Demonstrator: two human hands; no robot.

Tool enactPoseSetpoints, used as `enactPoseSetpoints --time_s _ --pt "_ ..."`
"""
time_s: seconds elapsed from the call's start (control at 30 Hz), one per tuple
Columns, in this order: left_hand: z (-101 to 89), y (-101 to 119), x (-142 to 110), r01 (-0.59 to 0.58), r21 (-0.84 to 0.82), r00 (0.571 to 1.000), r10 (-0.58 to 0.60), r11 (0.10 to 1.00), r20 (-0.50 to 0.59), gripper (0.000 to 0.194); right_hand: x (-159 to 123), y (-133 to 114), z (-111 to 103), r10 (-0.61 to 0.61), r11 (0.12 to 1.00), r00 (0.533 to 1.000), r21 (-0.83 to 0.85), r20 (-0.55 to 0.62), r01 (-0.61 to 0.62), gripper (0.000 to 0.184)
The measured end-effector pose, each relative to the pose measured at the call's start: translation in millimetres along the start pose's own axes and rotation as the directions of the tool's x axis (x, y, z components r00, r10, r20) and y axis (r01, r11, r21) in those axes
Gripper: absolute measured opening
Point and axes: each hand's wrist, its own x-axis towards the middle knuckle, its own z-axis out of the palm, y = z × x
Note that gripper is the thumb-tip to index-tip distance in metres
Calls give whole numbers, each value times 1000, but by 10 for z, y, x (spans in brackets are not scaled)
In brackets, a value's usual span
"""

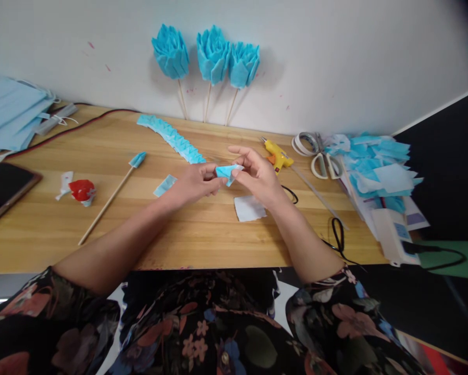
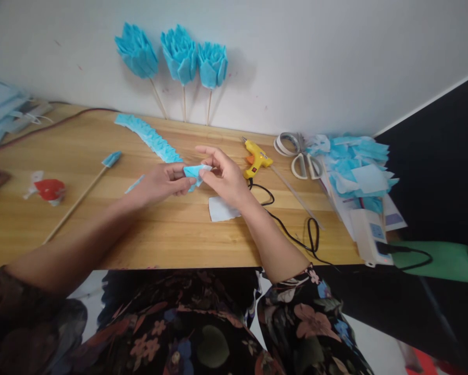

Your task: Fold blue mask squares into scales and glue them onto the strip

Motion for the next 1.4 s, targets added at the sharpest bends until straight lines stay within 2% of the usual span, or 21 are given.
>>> enactPoseSetpoints --time_s 0.3,0.63,1.0,1.4 --pt "1 35 2 0 26 1000 0 1000 9 19 1 -8 2 18 999 1000 27 -7 -18 45" --pt "1 16 1 -28 29 1000 28 999 -12 14 -1 -14 7 14 1000 1000 3 2 -14 45" --pt "-4 56 -5 -7 16 1000 7 1000 3 15 -5 -17 8 13 1000 1000 17 10 -14 44" --pt "15 -29 37 -15 -44 998 12 999 -65 9 2 15 -14 -36 997 999 71 11 35 42"
